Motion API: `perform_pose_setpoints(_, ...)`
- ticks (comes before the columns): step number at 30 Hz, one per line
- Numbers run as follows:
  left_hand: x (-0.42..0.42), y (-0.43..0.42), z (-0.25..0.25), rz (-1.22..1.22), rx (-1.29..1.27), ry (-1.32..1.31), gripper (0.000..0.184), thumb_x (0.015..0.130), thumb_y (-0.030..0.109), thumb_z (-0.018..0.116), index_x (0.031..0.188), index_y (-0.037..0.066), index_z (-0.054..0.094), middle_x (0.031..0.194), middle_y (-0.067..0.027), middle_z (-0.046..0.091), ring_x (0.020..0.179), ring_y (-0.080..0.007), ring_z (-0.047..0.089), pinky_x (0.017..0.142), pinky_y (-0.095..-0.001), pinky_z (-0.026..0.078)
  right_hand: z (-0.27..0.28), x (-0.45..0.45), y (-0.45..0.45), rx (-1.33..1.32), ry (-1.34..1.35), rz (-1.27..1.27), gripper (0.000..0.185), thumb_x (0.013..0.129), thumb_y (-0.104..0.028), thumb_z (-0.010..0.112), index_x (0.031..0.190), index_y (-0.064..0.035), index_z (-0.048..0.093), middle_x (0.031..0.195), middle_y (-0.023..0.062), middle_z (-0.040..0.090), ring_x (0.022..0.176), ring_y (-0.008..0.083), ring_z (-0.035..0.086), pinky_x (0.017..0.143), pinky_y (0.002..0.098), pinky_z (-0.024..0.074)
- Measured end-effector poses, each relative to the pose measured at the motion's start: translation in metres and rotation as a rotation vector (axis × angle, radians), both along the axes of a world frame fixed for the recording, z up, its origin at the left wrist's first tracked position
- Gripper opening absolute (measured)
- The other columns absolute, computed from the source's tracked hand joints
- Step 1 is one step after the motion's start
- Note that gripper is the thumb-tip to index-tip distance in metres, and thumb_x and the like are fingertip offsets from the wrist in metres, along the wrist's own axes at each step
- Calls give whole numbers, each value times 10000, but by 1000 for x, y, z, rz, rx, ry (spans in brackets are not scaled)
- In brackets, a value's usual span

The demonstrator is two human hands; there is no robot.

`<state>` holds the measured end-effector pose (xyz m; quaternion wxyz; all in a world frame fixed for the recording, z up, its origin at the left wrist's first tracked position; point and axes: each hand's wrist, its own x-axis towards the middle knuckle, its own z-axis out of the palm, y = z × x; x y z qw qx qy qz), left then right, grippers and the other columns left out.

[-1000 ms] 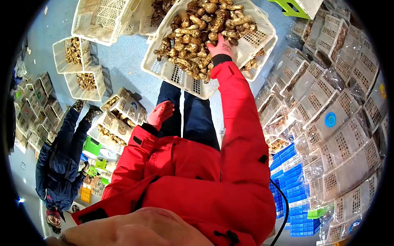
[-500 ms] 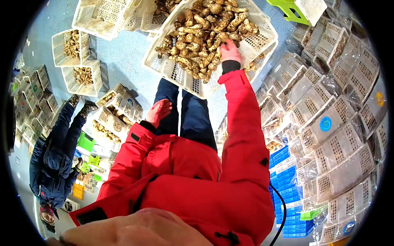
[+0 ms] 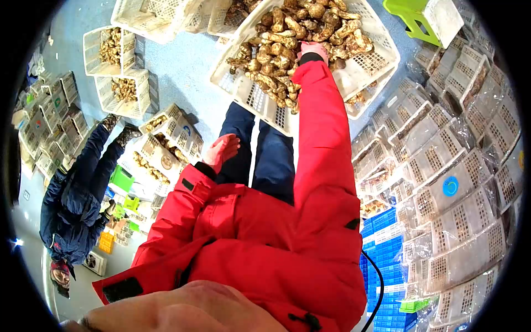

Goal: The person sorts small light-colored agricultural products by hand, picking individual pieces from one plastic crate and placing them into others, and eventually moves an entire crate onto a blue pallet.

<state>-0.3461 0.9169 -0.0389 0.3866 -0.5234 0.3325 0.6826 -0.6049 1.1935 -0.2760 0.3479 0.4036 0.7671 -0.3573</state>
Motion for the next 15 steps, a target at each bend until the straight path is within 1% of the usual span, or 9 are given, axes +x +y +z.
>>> perform_pose_setpoints(1,-1,1,-1,0,1,1,465,810,388,533,1132,55,488,1087,-99,552,946,-198,551,804,-312,433,28,3,1,-113,60,-42,358,742,-321,600,979,-52,594,784,90,636,621,191,613,547,309,477)
perform_pose_setpoints(2,-3,3,-2,4,4,7,465,809,390,535,1130,57,491,1087,-98,552,945,-196,551,802,-311,434,78,0,-9,-47,190,37,299,753,-283,597,921,-36,610,735,83,627,536,181,589,463,309,447)
perform_pose_setpoints(3,-11,7,1,10,-10,-5,428,810,375,539,1097,58,510,1058,-85,561,944,-189,549,799,-310,433,67,7,2,-51,144,101,272,767,-225,584,963,-36,589,711,77,614,579,160,583,486,284,432)
perform_pose_setpoints(7,-32,13,-18,5,131,283,329,827,306,526,1046,61,528,1016,-47,566,929,-158,539,813,-296,417,136,59,10,-767,353,-589,266,820,-146,534,1077,-80,520,775,90,621,588,129,561,480,213,392)
perform_pose_setpoints(8,-46,16,-23,-62,121,335,338,830,315,519,1054,61,526,1022,-40,563,944,-152,528,830,-295,403,163,64,3,-730,324,-627,280,834,-127,509,1107,-66,496,813,108,616,605,125,557,485,213,387)
perform_pose_setpoints(11,-105,41,-8,-210,119,443,381,835,340,503,1093,61,507,1051,-28,553,990,-136,499,873,-295,366,221,83,-21,-920,340,-620,302,839,-112,481,1135,-49,472,853,121,610,630,122,547,536,211,401)
perform_pose_setpoints(12,-115,47,-7,-184,138,475,406,832,350,505,1120,64,492,1073,-18,544,985,-129,500,877,-291,359,237,85,-32,-894,336,-560,314,837,-96,473,1147,-47,463,867,120,608,641,122,550,551,208,405)
perform_pose_setpoints(13,-125,57,-4,-32,162,464,392,834,286,519,1123,23,489,1021,-42,558,889,-106,516,768,-222,391,252,88,-42,-870,327,-501,327,834,-81,465,1159,-45,454,882,120,607,653,123,553,565,205,409)
perform_pose_setpoints(15,-139,64,7,110,270,437,447,826,323,531,1151,25,458,1048,-43,545,926,-133,521,809,-263,404,267,95,-57,-910,308,-344,379,798,-26,491,1174,-41,453,947,113,599,707,134,577,621,220,440)
